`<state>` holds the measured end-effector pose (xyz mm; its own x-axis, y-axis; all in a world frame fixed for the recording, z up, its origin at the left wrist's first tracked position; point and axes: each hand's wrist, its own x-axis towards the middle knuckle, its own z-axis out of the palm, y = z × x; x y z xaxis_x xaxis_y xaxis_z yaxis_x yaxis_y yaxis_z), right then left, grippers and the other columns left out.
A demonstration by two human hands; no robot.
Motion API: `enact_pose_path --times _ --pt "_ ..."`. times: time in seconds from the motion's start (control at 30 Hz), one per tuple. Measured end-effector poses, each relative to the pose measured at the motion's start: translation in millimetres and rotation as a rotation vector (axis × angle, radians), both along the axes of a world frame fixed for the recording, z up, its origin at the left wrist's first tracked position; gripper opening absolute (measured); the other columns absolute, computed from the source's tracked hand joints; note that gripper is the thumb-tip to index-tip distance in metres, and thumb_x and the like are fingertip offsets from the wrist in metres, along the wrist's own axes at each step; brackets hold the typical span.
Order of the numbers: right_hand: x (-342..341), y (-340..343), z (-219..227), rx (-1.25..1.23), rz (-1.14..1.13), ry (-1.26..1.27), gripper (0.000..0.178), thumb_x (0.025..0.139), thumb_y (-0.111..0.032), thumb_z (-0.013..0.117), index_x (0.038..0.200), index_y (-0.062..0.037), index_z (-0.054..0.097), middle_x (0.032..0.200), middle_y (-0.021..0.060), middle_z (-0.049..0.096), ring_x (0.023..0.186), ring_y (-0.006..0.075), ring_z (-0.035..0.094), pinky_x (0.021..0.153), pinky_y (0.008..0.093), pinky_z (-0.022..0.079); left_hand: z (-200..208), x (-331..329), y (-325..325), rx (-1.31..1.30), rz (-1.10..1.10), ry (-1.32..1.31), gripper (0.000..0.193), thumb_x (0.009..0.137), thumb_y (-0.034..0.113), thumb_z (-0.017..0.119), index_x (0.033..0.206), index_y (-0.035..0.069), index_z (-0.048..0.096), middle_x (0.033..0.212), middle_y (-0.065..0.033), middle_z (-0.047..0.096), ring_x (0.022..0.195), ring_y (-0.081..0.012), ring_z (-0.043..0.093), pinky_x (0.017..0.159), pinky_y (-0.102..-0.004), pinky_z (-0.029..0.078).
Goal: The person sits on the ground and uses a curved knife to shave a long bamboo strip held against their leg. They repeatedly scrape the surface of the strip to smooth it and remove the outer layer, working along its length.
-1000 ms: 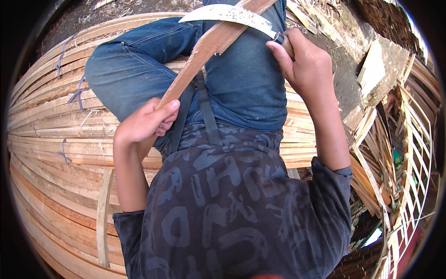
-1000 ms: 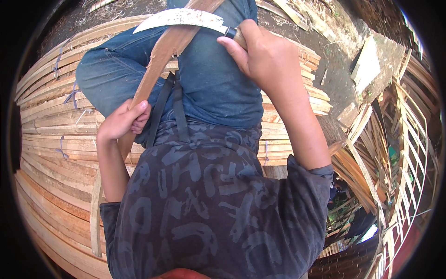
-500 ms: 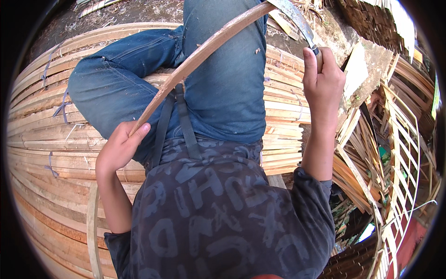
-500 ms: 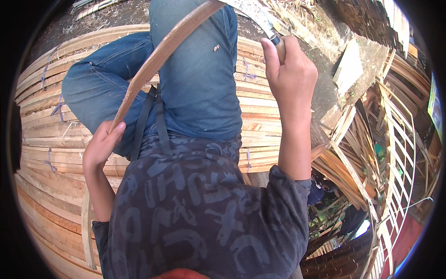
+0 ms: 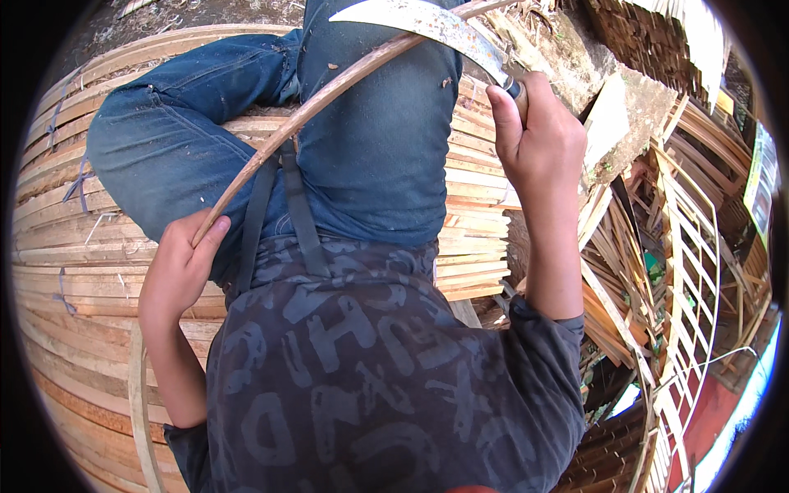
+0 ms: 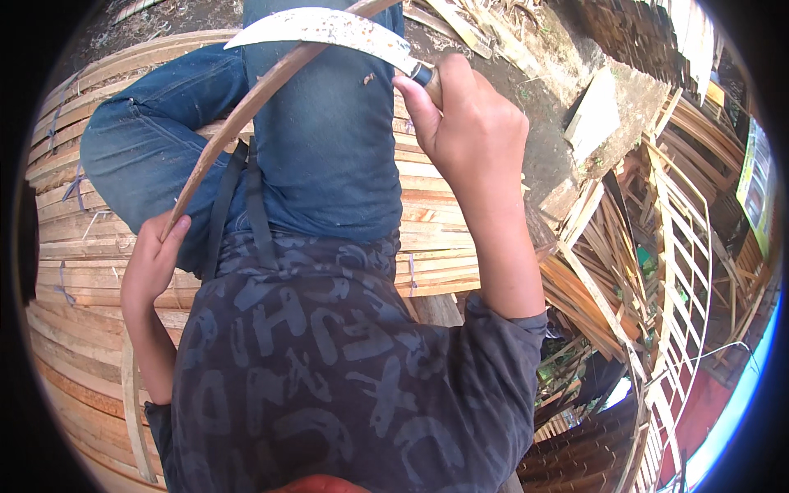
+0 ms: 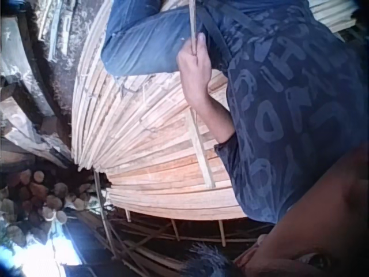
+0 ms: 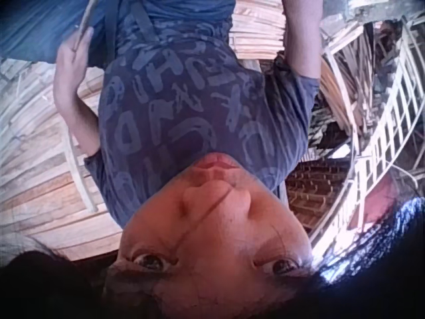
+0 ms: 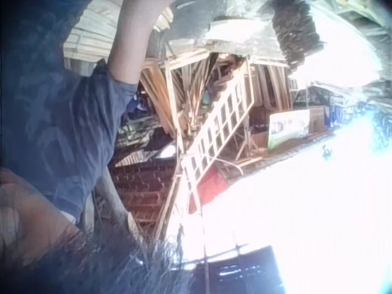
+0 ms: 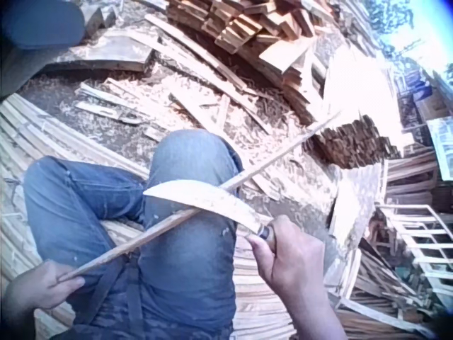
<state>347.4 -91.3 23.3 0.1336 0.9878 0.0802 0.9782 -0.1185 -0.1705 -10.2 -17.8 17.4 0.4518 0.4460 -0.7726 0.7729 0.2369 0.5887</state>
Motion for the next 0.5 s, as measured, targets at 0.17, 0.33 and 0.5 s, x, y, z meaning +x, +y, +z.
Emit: enact_pose_path --times 0.17,0.33,0.5 --pt "19 -5 -2 -0.003 -0.003 -0.100 0.038 0.085 -0.041 0.068 0.075 -0.0099 0.049 0.057 0.0019 0.054 0.045 0.0224 0.054 0.042 0.0332 0.042 6 -3 -1 0.034 -0.012 0.005 0.039 0.098 0.024 0.052 0.072 -0.004 0.042 0.060 -0.0097 0.030 0.060 -0.0172 0.028 0.054 -0.0356 0.031" --pt "23 2 -5 -0.032 -0.148 -0.089 0.040 0.089 -0.041 0.063 0.073 -0.0083 0.048 0.058 0.0049 0.056 0.048 0.0258 0.056 0.044 0.0364 0.042 10 -2 0 -0.084 -0.013 0.015 0.038 0.099 0.024 0.049 0.072 0.001 0.035 0.066 -0.0034 0.026 0.064 -0.0127 0.027 0.055 -0.0324 0.029" --pt "79 1 -6 -0.010 -0.259 -0.224 0.041 0.096 -0.040 0.054 0.074 -0.0062 0.049 0.055 0.0107 0.055 0.052 0.0332 0.057 0.048 0.0410 0.043 10 -5 -7 -0.038 0.025 -0.003 0.041 0.099 0.025 0.049 0.070 0.002 0.033 0.065 -0.0021 0.024 0.063 -0.0120 0.025 0.054 -0.0322 0.028"
